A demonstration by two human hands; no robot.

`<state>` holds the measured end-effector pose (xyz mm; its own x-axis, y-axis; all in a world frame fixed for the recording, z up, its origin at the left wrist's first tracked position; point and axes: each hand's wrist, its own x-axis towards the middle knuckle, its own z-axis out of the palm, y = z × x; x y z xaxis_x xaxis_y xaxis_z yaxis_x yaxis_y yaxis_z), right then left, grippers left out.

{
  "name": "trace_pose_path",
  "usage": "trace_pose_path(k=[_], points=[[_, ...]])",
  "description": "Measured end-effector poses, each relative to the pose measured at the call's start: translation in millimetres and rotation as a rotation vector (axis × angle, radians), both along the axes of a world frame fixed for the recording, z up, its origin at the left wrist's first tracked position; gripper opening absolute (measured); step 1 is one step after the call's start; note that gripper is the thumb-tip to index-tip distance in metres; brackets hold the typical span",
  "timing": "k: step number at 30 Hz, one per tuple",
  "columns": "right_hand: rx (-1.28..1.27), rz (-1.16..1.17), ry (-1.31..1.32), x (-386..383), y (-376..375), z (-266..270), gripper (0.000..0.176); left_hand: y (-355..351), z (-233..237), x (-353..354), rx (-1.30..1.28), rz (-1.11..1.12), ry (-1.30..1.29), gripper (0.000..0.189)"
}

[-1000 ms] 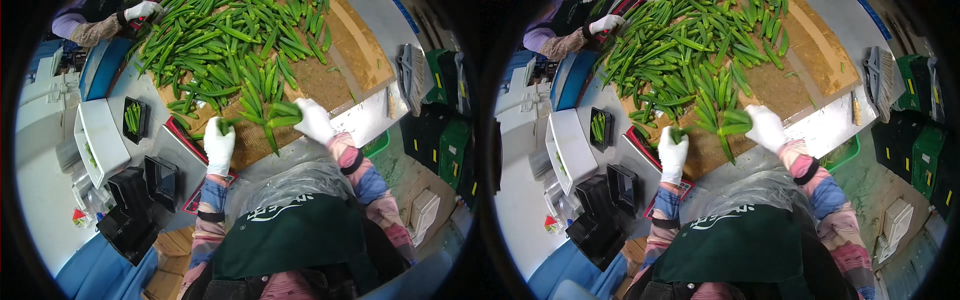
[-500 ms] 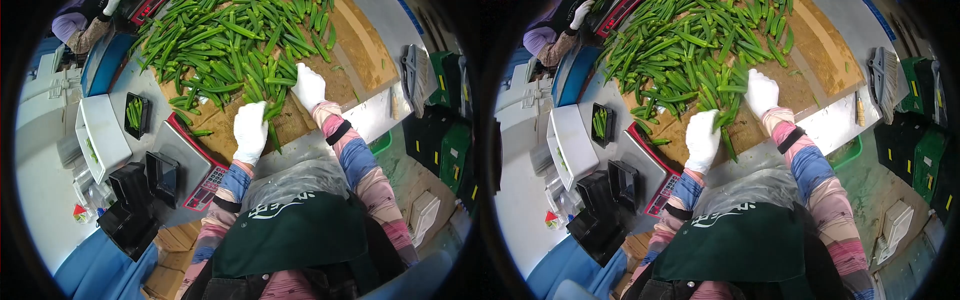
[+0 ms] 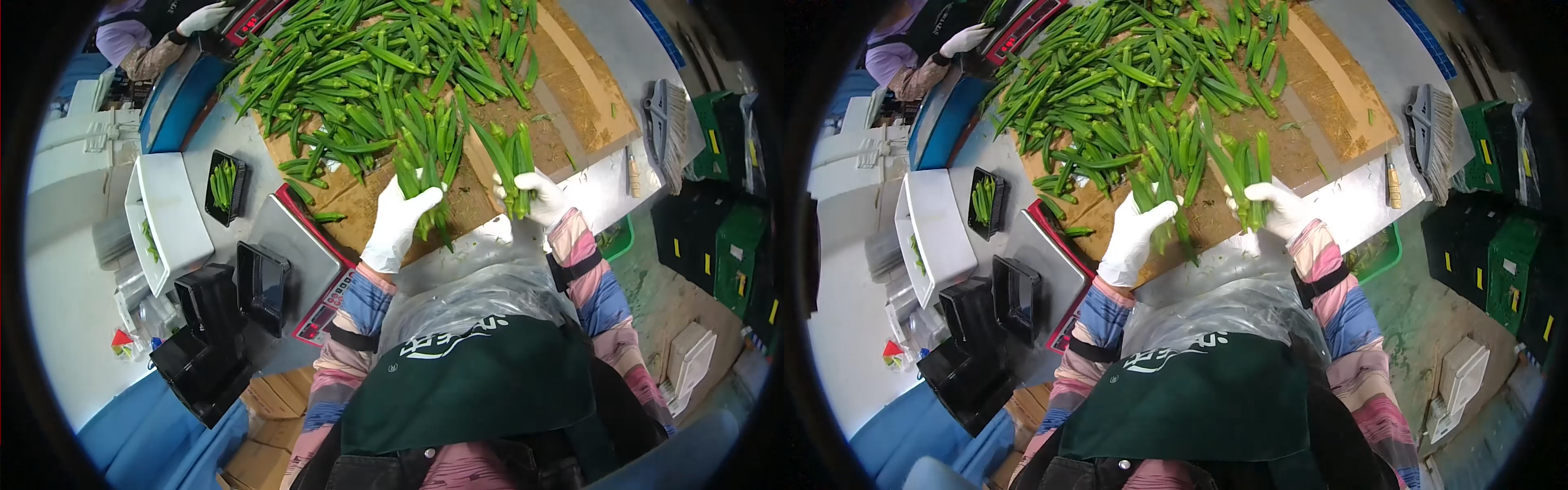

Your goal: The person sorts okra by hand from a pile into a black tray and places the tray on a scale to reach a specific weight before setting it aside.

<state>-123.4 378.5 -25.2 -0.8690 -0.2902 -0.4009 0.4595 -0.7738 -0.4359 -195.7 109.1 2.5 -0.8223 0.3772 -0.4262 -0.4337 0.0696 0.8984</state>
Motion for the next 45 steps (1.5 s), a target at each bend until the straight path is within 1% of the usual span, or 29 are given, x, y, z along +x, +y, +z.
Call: trace_pose_path(k=[1, 2, 3, 5, 6, 8, 9, 10, 11, 12, 13, 14, 17, 18, 21, 22, 25, 28, 31, 32, 35, 37, 38, 39, 41, 43, 44, 45], points=[[-0.035, 0.001, 0.002, 4, -6, 6, 0.045, 1, 14, 5, 0.134, 0.010, -0.113, 0.038], [0.093, 0.007, -0.022, 7, -11, 14, 0.046, 2, 23, 12, 0.223, 0.033, -0.227, 0.042], [0.212, 0.036, 0.007, 8, -16, 17, 0.046, 3, 25, 19, 0.308, 0.054, -0.301, 0.043], [0.453, 0.088, 0.066, 10, -25, 21, 0.045, 3, 33, 29, 0.419, 0.102, -0.382, 0.043], [0.548, 0.064, 0.097, 12, -29, 24, 0.042, 0, 34, 32, 0.411, 0.131, -0.376, 0.042], [0.678, -0.048, 0.099, 15, -36, 52, 0.040, -7, 31, 38, 0.396, 0.189, -0.367, 0.039], [0.744, -0.106, 0.099, 17, -37, 62, 0.039, -12, 25, 38, 0.305, 0.185, -0.306, 0.039], [0.921, -0.127, 0.049, 17, -38, 54, 0.043, -17, 17, 37, 0.216, 0.181, -0.244, 0.038], [1.211, -0.003, 0.100, 22, -51, 48, 0.043, -20, 12, 37, 0.125, 0.178, -0.183, 0.038], [1.497, 0.130, 0.151, 28, -74, 49, 0.044, -9, 21, 43, 0.002, 0.073, -0.084, 0.035], [1.782, 0.265, 0.204, 31, -93, 50, 0.045, 4, 10, 54, 0.078, 0.074, 0.043, 0.034], [1.653, 0.238, 0.130, 35, -103, 48, 0.047, 4, 10, 53, 0.140, 0.093, 0.011, 0.036], [1.074, 0.064, 0.157, 43, -88, 38, 0.052, -6, 21, 55, 0.308, 0.098, -0.167, 0.040], [1.010, 0.068, 0.155, 44, -85, 47, 0.052, -14, 28, 59, 0.354, 0.086, -0.244, 0.042], [0.630, -0.017, 0.127, 52, -81, 58, 0.049, -32, 40, 66, 0.446, 0.165, -0.376, 0.043], [0.609, 0.069, 0.082, 53, -76, 58, 0.046, -37, 45, 69, 0.462, 0.192, -0.384, 0.044], [0.606, 0.091, 0.087, 57, -78, 51, 0.045, -48, 38, 76, 0.497, 0.232, -0.417, 0.044], [0.809, 0.012, 0.225, 54, -97, 56, 0.042, -44, 38, 82, 0.510, 0.267, -0.406, 0.042], [0.966, 0.115, 0.196, 53, -111, 67, 0.042, -37, 44, 88, 0.540, 0.210, -0.399, 0.040], [0.934, 0.138, 0.165, 53, -113, 66, 0.050, -39, 42, 89, 0.564, 0.199, -0.383, 0.039], [0.808, 0.116, 0.151, 54, -115, 68, 0.053, -48, 42, 87, 0.615, 0.138, -0.392, 0.040], [0.906, 0.124, 0.212, 59, -111, 72, 0.057, -51, 32, 91, 0.606, 0.210, -0.413, 0.042], [0.956, 0.126, 0.241, 62, -106, 74, 0.058, -51, 29, 91, 0.601, 0.243, -0.424, 0.044], [0.968, 0.138, 0.217, 68, -93, 78, 0.059, -54, 31, 92, 0.591, 0.249, -0.405, 0.045], [0.996, 0.157, 0.163, 92, -44, 85, 0.061, -66, 36, 91, 0.574, 0.256, -0.370, 0.047], [1.086, 0.236, 0.047, 125, 15, 86, 0.061, -79, 32, 88, 0.573, 0.299, -0.351, 0.046], [1.369, 0.295, -0.012, 148, 47, 80, 0.060, -85, 28, 87, 0.584, 0.321, -0.361, 0.046], [1.650, 0.354, -0.074, 157, 59, 84, 0.059, -88, 27, 85, 0.594, 0.345, -0.371, 0.045]])
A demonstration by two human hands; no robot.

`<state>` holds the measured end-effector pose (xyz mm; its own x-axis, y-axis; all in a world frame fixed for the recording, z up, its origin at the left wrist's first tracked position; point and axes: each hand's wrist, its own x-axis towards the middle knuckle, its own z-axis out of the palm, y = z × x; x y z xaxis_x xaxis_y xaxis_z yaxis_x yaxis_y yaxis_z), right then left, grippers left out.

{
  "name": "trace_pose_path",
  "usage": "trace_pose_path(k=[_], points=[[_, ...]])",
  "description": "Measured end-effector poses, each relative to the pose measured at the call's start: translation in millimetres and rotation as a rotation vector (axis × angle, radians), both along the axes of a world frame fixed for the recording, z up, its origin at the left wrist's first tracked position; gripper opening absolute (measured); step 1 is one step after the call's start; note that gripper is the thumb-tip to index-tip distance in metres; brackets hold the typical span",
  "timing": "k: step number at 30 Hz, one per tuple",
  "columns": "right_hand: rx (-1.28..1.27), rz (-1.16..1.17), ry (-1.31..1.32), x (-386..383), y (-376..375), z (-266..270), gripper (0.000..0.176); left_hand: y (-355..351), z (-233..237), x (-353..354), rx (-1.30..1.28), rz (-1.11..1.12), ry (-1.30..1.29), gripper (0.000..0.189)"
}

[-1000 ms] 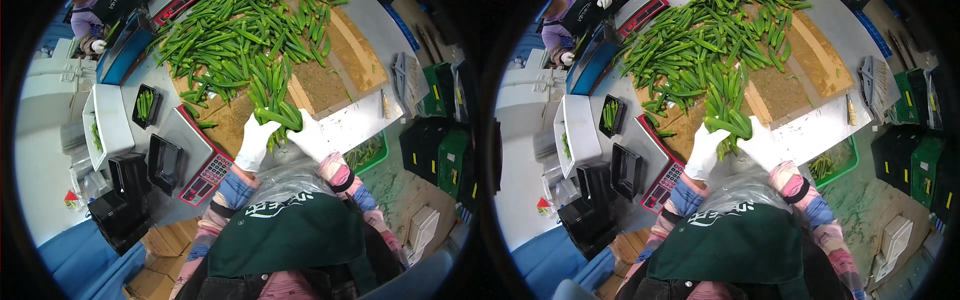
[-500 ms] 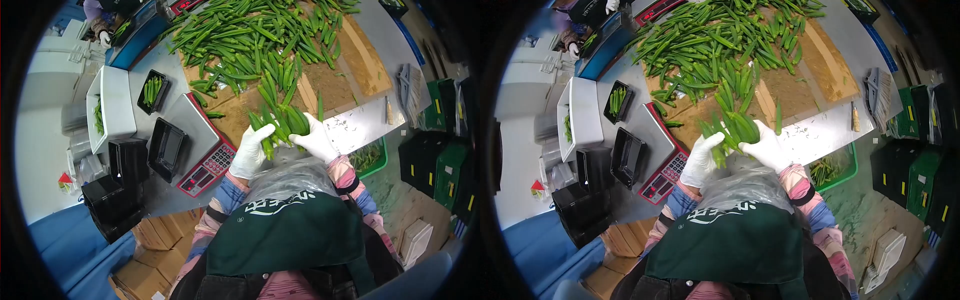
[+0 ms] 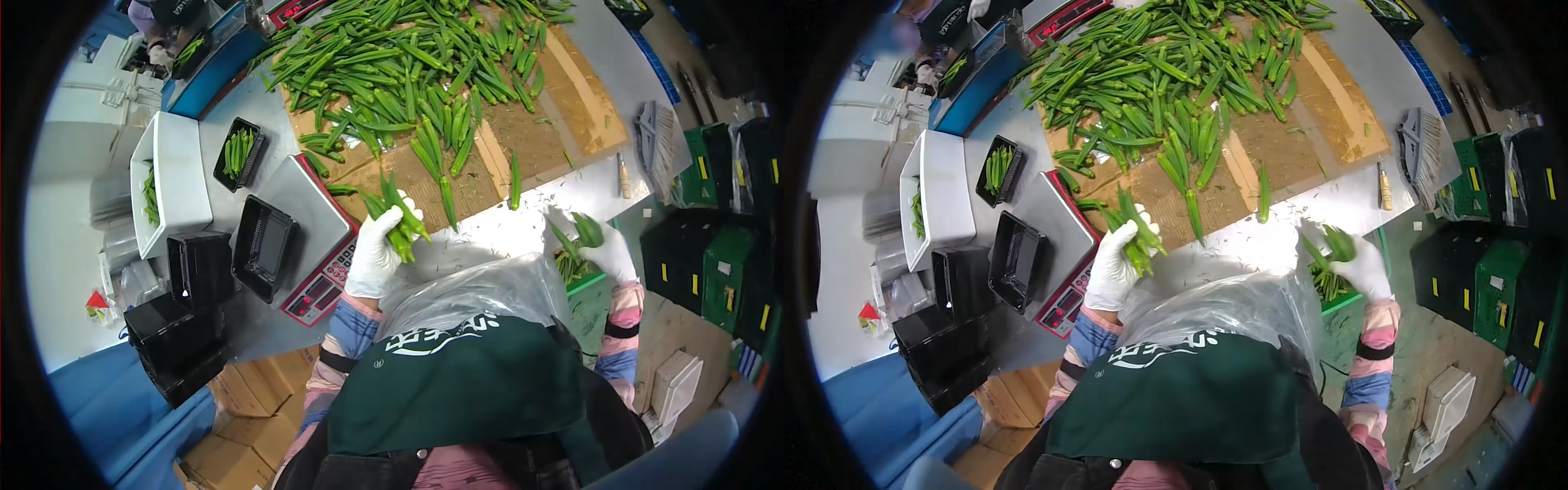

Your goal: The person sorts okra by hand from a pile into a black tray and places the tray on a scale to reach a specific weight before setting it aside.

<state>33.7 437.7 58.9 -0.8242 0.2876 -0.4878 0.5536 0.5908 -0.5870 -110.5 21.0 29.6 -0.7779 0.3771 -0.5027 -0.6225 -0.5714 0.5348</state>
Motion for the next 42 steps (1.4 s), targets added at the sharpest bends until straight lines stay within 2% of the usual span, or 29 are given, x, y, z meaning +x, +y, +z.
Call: trace_pose_path(k=[2, 3, 5, 6, 7, 9, 10, 12, 15, 18, 19, 22, 23, 26, 29, 30, 31, 33, 34, 36, 40, 41, 42], points=[[0.277, -0.141, -0.005, 10, 10, -7, 0.056, 3, -2, 0, 0.016, 0.020, -0.065, 0.042], [0.058, -0.240, 0.249, 2, 0, -9, 0.052, 6, -5, -1, 0.017, 0.004, -0.081, 0.042], [0.021, -0.308, 0.193, -22, -20, -30, 0.059, 15, -7, 1, 0.020, -0.036, -0.086, 0.041], [-0.027, -0.299, 0.388, -36, -41, -47, 0.064, 21, -6, 2, 0.023, -0.054, -0.083, 0.041], [-0.121, -0.332, 0.273, -55, -51, -71, 0.062, 28, -5, 3, 0.025, -0.071, -0.079, 0.042], [0.173, -0.217, 0.292, -84, -83, -91, 0.050, 35, 0, 5, 0.020, -0.107, -0.080, 0.043], [0.070, -0.273, 0.332, -90, -93, -123, 0.047, 35, 2, 8, 0.017, -0.108, -0.085, 0.043], [0.201, -0.289, 0.257, -98, -103, -138, 0.047, 34, 6, 11, 0.010, -0.107, -0.088, 0.043], [-0.287, -0.375, 0.210, -91, -89, -97, 0.039, 24, 9, 15, -0.022, -0.089, -0.082, 0.043], [-1.058, -0.458, 0.234, -74, -76, -86, 0.032, 21, 6, 17, 0.003, -0.095, -0.081, 0.044], [-1.192, -0.478, 0.271, -70, -78, -86, 0.028, 22, 8, 17, 0.011, -0.097, -0.089, 0.043], [-1.347, -0.520, 0.294, -66, -94, -61, 0.032, 29, 11, 18, 0.034, -0.113, -0.096, 0.042], [-1.432, -0.572, 0.275, -63, -95, -72, 0.036, 30, 9, 17, 0.041, -0.124, -0.087, 0.042], [-1.570, -0.530, 0.307, -63, -106, -60, 0.041, 32, 9, 17, 0.057, -0.179, -0.046, 0.038], [-1.324, -0.202, 0.237, -70, -111, -38, 0.052, 38, 24, 19, 0.098, -0.208, -0.058, 0.039], [-1.106, -0.118, 0.244, -74, -121, -26, 0.056, 40, 28, 20, 0.114, -0.211, -0.072, 0.039], [-0.888, -0.036, 0.251, -79, -139, -12, 0.060, 40, 27, 21, 0.228, -0.259, -0.053, 0.049], [-0.444, 0.146, 0.237, -76, -171, -2, 0.069, 45, 20, 27, 0.211, -0.271, 0.042, 0.053], [-0.311, 0.283, 0.265, -72, -187, 28, 0.079, 48, 15, 28, 0.205, -0.278, 0.090, 0.055], [-0.096, 0.451, 0.469, -56, -216, 10, 0.085, 44, 9, 25, 0.101, -0.332, 0.155, 0.061], [-0.381, 0.567, 0.428, -56, -207, 20, 0.075, 39, 14, 28, 0.310, -0.273, 0.059, 0.070], [-0.280, 0.620, 0.497, -60, -206, 30, 0.066, 38, 14, 30, 0.384, -0.262, 0.036, 0.073], [-0.271, 0.564, 0.497, -62, -208, 37, 0.063, 36, 11, 31, 0.427, -0.258, 0.000, 0.075]])
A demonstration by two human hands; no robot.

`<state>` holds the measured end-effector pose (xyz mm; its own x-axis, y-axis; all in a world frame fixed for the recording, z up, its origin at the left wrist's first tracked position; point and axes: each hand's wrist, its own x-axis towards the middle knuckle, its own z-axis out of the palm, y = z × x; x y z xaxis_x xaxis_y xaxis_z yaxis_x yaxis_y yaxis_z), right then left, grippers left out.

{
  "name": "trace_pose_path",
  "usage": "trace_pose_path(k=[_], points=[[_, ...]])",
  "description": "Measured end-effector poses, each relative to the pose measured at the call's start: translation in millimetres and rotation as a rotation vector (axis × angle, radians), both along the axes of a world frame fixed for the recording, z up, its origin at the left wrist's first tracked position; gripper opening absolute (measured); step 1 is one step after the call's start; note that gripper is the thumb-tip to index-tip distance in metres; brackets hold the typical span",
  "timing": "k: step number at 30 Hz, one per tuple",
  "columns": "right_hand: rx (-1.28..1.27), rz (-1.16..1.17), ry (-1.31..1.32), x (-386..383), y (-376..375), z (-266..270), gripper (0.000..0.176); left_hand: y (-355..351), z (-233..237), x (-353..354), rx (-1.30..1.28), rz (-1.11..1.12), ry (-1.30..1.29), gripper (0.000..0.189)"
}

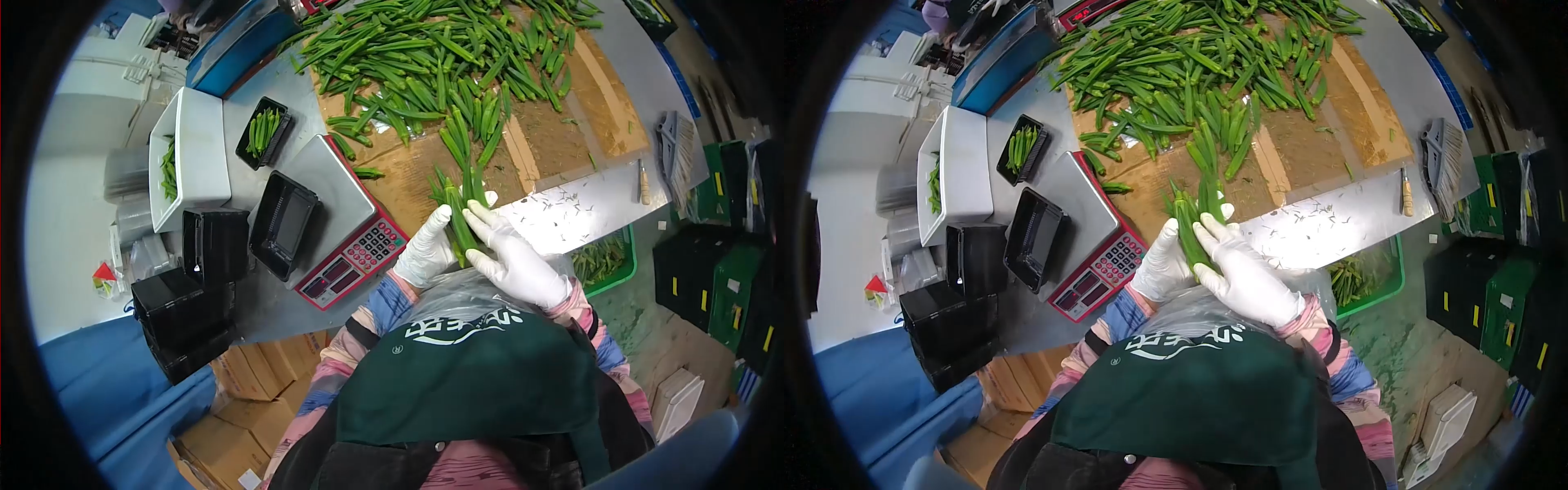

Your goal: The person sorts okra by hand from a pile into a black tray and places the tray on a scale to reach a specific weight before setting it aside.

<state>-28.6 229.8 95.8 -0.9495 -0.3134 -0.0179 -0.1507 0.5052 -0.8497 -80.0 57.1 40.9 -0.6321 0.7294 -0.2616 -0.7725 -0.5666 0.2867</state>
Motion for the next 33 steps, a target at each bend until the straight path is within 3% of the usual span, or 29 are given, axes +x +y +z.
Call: trace_pose_path(k=[3, 9, 13, 16, 21, 24, 28, 30, 33], points=[[-0.088, -0.182, 0.039, -6, -8, 3, 0.049, -2, -10, 1, 0.043, 0.003, -0.085, 0.081], [-0.429, -0.270, -0.253, -8, -4, 7, 0.034, -4, -17, -1, 0.171, 0.053, -0.045, 0.084], [-0.431, -0.341, -0.187, -8, 1, 2, 0.023, -9, -22, -3, 0.045, 0.089, -0.048, 0.089], [-0.394, -0.395, -0.206, -6, 7, 0, 0.020, -16, -19, -8, 0.159, 0.096, -0.131, 0.092], [-0.452, -0.454, -0.283, -4, 17, 1, 0.020, -75, 11, -32, 0.212, 0.233, -0.191, 0.085], [-0.419, -0.490, -0.342, -2, 22, -1, 0.020, -137, 43, -47, 0.112, 0.330, -0.016, 0.086], [-0.426, -0.501, -0.374, 1, 25, -14, 0.021, -235, 78, -68, -0.345, 0.459, 0.252, 0.077], [-0.437, -0.479, -0.363, 1, 23, -18, 0.021, -262, 99, -67, -0.737, 0.495, 0.300, 0.068], [-0.419, -0.453, -0.382, -2, 18, -17, 0.021, -304, 99, -79, -1.521, 0.085, 0.561, 0.057]])
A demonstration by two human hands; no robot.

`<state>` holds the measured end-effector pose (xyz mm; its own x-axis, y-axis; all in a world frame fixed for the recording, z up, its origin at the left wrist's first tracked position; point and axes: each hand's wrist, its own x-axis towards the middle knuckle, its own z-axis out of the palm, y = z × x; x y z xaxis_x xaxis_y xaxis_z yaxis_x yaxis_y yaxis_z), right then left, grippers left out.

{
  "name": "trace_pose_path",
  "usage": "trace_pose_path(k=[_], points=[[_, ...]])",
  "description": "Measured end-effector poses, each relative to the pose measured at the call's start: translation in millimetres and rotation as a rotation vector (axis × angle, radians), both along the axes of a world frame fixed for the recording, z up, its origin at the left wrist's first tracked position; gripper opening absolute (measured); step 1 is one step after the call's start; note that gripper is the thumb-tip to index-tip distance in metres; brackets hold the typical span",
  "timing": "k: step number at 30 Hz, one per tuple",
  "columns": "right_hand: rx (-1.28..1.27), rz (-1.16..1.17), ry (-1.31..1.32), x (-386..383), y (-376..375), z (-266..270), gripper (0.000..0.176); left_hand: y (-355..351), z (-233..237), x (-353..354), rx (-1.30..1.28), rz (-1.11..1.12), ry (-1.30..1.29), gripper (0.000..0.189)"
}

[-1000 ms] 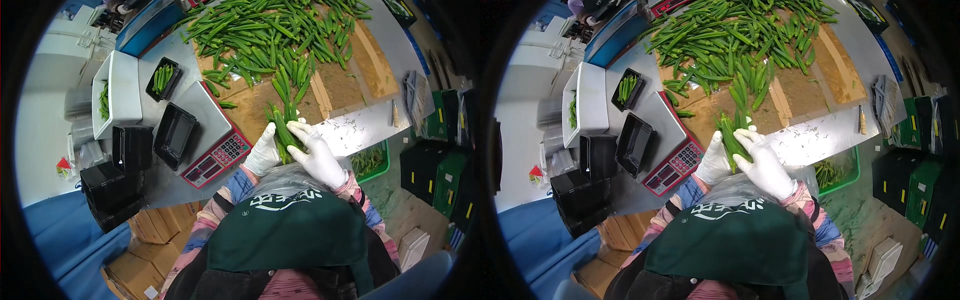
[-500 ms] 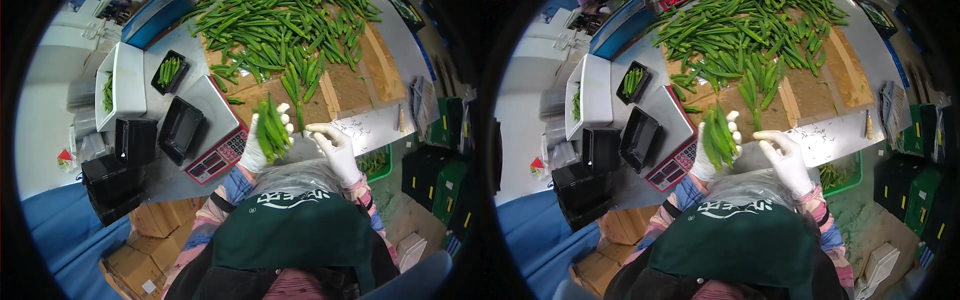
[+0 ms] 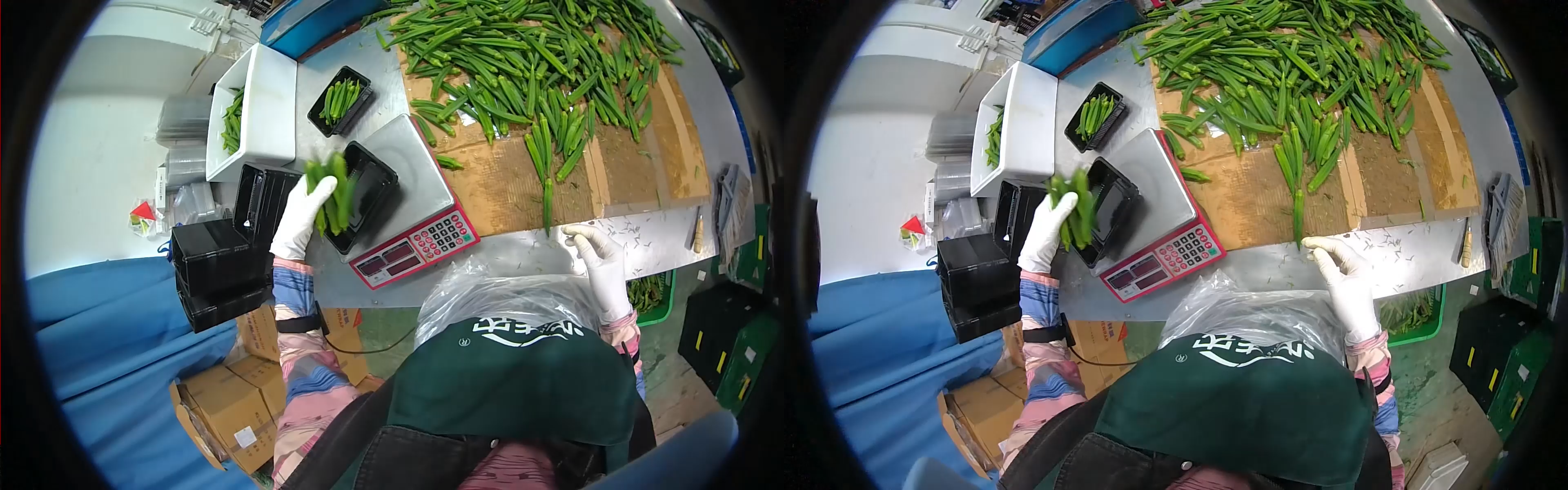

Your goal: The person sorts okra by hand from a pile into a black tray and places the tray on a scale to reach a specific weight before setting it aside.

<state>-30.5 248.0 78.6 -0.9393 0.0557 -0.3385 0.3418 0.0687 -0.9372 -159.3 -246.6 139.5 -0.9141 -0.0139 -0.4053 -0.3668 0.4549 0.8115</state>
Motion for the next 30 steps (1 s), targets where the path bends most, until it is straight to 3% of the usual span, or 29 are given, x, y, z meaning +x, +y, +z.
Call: trace_pose_path(k=[5, 7, 13, 14, 15, 17, 18, 20, 21, 23, 26, 29, 30], points=[[0.015, 0.011, -0.014, -2, -4, 4, 0.021, 23, 6, 10, -0.157, 0.206, 0.342, 0.047], [0.041, 0.010, -0.008, -1, -1, 1, 0.021, 27, 11, 12, 0.032, 0.328, 0.459, 0.038], [0.127, 0.025, -0.127, -9, 12, -36, 0.022, 44, 30, 32, 0.003, 0.411, 0.548, 0.034], [0.218, 0.053, -0.155, -12, 20, -60, 0.023, 50, 26, 36, 0.019, 0.443, 0.576, 0.033], [0.362, 0.116, 0.108, -16, 30, -103, 0.024, 46, 17, 39, 0.076, 0.457, 0.586, 0.032], [0.579, 0.186, -0.135, -37, 14, -82, 0.028, 52, 7, 49, 0.048, 0.432, 0.568, 0.032], [0.559, 0.184, -0.109, -41, 11, -117, 0.030, 54, -2, 52, 0.136, 0.481, 0.518, 0.032], [0.728, 0.286, -0.292, -57, -13, -93, 0.038, 72, -7, 59, 0.158, 0.462, 0.459, 0.031], [0.880, 0.314, -0.170, -56, -19, -115, 0.042, 80, -9, 61, 0.166, 0.456, 0.432, 0.031], [0.951, 0.335, -0.137, -54, -22, -132, 0.041, 85, -11, 64, 0.154, 0.438, 0.417, 0.032], [0.948, 0.343, -0.134, -59, -15, -140, 0.037, 86, -5, 70, 0.117, 0.422, 0.433, 0.033], [0.716, 0.156, -0.069, -79, -7, -99, 0.034, 75, -4, 75, 0.117, 0.496, 0.449, 0.033], [0.767, 0.092, 0.011, -92, -6, -106, 0.034, 77, -6, 76, 0.130, 0.496, 0.441, 0.033]])
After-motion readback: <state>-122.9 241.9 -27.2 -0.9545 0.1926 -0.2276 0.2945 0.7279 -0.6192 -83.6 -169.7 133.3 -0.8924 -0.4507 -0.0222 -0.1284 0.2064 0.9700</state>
